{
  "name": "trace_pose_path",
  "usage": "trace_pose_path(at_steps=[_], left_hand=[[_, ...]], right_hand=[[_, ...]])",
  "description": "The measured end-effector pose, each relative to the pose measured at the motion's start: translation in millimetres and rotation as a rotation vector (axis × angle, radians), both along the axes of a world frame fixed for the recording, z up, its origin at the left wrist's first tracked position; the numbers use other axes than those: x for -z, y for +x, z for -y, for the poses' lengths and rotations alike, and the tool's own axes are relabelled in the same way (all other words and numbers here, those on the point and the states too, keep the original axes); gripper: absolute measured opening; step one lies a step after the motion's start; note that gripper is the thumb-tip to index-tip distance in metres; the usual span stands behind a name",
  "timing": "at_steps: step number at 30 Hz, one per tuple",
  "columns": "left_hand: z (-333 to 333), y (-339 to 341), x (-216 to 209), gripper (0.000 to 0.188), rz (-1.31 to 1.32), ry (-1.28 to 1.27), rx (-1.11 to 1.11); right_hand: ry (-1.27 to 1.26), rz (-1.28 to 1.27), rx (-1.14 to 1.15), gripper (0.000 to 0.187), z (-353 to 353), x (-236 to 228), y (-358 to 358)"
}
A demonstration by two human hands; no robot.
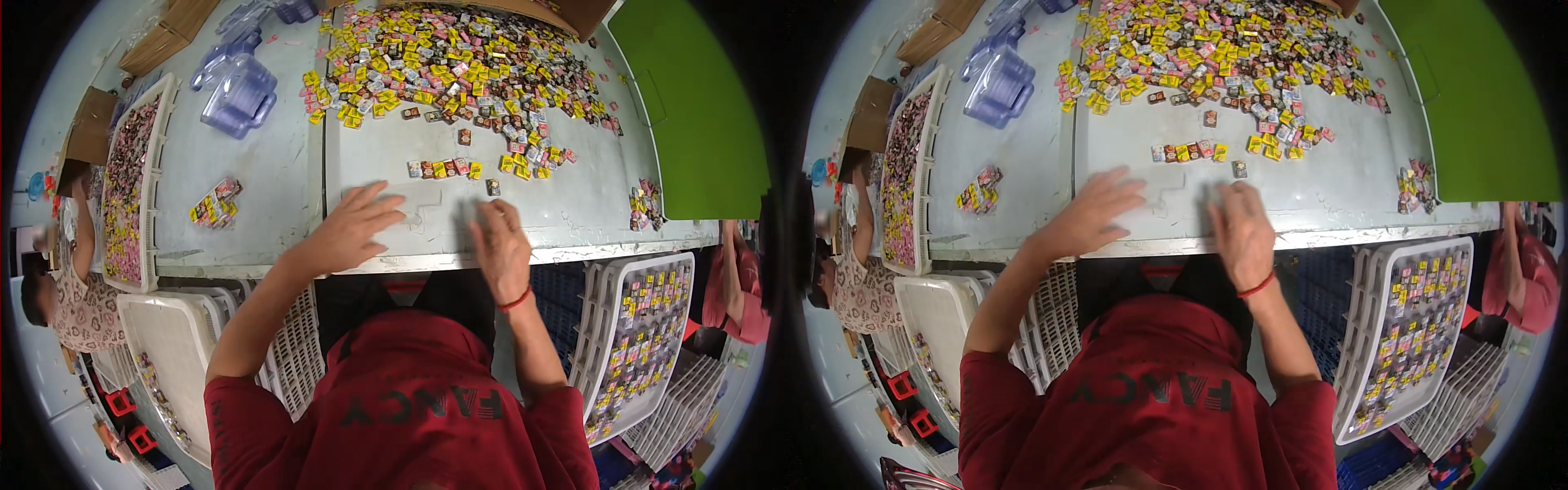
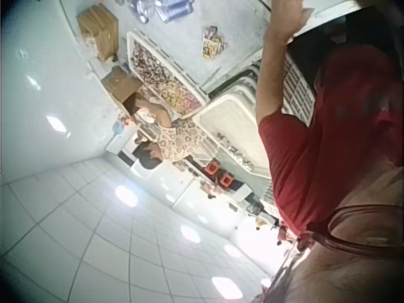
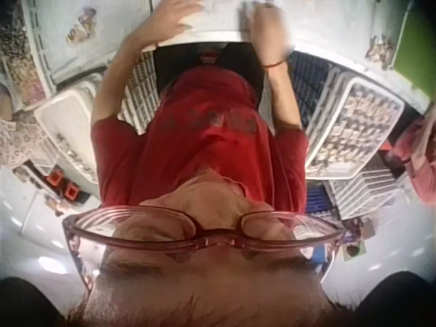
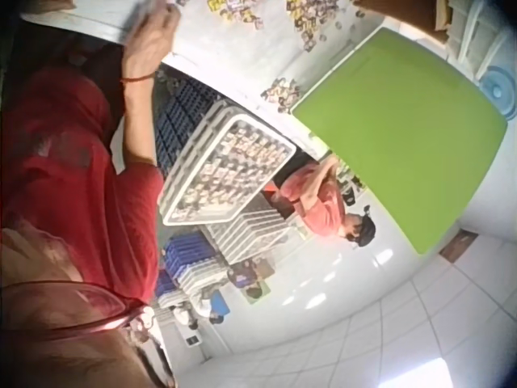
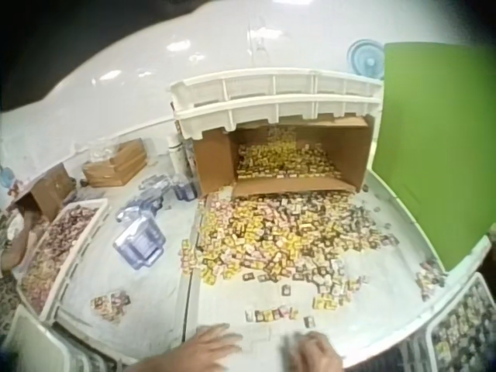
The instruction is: Sort small colorful plastic components into rows and place them into a designated sorting tray.
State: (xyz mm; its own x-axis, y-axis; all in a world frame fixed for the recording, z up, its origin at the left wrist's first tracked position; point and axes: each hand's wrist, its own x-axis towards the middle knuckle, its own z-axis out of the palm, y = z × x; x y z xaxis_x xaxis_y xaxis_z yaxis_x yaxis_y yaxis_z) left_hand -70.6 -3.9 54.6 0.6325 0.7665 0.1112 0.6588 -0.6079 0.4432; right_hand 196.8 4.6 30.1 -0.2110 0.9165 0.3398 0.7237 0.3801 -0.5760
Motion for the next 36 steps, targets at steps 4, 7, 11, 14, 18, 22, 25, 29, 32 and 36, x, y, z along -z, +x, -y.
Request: trace_pose_path(at_steps=[4, 7, 11, 14, 18, 22, 25, 29, 32, 36], left_hand=[[-20.3, -12.2, -7.4, 0.031, 0.294, -0.124, -0.234], [-49.1, 0.3, -2.3, 0.033, 0.336, -0.079, -0.385], [-74.8, 15.7, 22.4, 0.034, 0.175, -0.105, -0.394], [-78.8, 20.6, 28.2, 0.036, 0.142, -0.114, -0.391], [-80.1, 23.2, 29.5, 0.037, 0.161, -0.129, -0.357], [-82.7, 30.8, 34.1, 0.036, 0.188, -0.116, -0.311], [-81.7, 31.2, 39.7, 0.035, 0.201, -0.144, -0.289], [-81.7, 30.2, 44.5, 0.036, 0.247, -0.099, -0.273], [-79.8, 35.5, 46.2, 0.039, 0.259, 0.009, -0.259], [-82.7, 42.0, 50.6, 0.042, 0.264, 0.071, -0.222]], right_hand=[[-0.053, 0.104, 0.091, 0.032, -18.6, -0.5, 22.7], [-0.036, 0.148, 0.120, 0.035, -31.7, 7.5, 22.1], [-0.039, 0.203, 0.100, 0.034, -40.7, 13.1, 20.4], [-0.029, 0.212, 0.133, 0.034, -40.0, 7.1, 18.5], [0.080, 0.309, 0.006, 0.036, -55.3, -8.0, 6.9], [0.029, 0.383, -0.037, 0.038, -74.1, 9.1, -1.1], [-0.015, 0.429, -0.078, 0.036, -79.1, 10.5, -5.5], [-0.008, 0.433, -0.104, 0.036, -83.4, 10.1, -4.5], [0.047, 0.372, -0.173, 0.037, -88.4, 10.3, 2.0], [0.098, 0.357, -0.244, 0.039, -96.6, 11.3, 6.0]])
